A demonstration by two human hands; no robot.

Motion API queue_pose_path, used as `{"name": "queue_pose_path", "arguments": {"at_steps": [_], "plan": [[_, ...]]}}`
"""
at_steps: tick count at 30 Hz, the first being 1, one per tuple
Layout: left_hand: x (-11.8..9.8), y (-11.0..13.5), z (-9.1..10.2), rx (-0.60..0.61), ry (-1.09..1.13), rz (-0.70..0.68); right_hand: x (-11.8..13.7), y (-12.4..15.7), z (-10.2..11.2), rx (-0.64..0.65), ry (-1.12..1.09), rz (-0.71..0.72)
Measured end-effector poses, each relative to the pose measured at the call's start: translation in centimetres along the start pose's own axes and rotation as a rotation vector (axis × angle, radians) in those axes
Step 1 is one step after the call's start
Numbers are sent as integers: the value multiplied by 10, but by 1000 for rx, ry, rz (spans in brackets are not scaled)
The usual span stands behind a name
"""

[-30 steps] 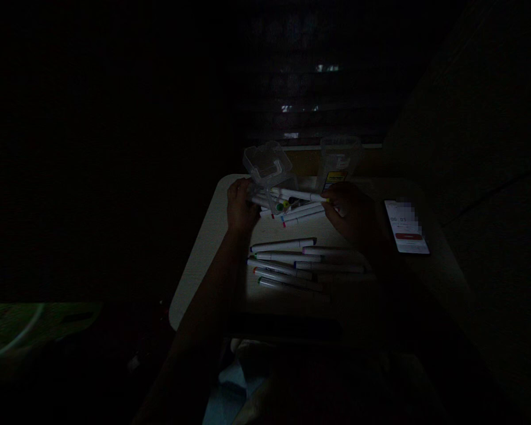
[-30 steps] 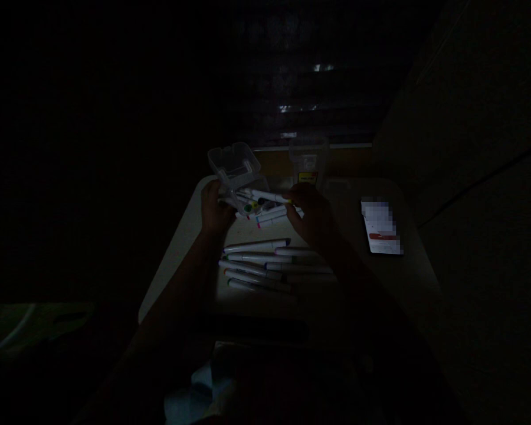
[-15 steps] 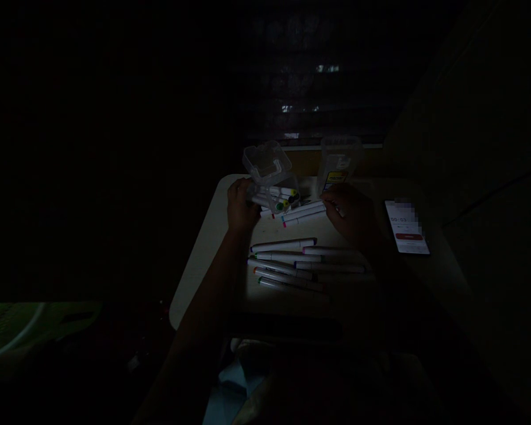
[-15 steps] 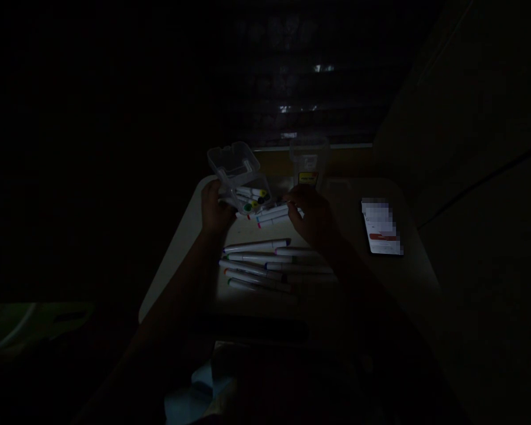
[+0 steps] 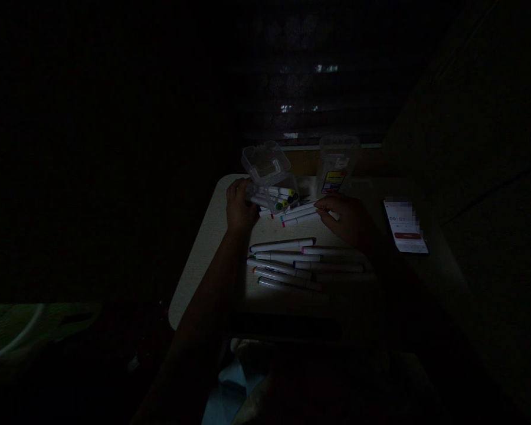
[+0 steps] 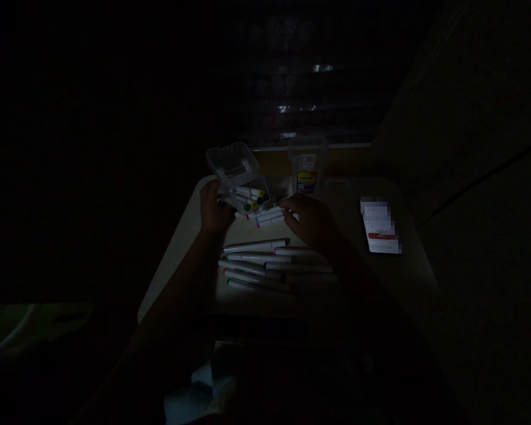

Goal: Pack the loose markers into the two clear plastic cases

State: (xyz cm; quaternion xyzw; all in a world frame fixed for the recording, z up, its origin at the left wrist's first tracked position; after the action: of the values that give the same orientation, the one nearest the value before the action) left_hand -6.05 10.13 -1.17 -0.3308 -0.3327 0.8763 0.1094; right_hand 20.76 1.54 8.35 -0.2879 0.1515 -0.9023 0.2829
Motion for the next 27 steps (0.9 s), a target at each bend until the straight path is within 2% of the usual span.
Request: {"name": "queue_pose_path", "arguments": {"at_steps": [14, 21, 27], "plan": [[3, 1, -1, 16, 31, 9, -4, 6, -26, 472, 37, -111], [-3, -1, 2, 26, 16, 22, -11, 17, -47, 561, 20, -22], [-7, -2, 4, 23, 19, 43, -7, 16, -53, 613, 59, 14]]}}
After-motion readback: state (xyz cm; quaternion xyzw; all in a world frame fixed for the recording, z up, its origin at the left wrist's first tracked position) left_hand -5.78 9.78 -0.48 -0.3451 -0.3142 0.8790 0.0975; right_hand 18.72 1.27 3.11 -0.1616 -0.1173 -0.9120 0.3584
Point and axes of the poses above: each hand's wrist, its own y-axis away from the middle knuckle, its own z-axis out of the back of the hand, x = y × z, the point moved 3 cm from there along -y, towards the middle knuckle, and after that the axes turned 4 degrees about z, right-handed, at the moved point
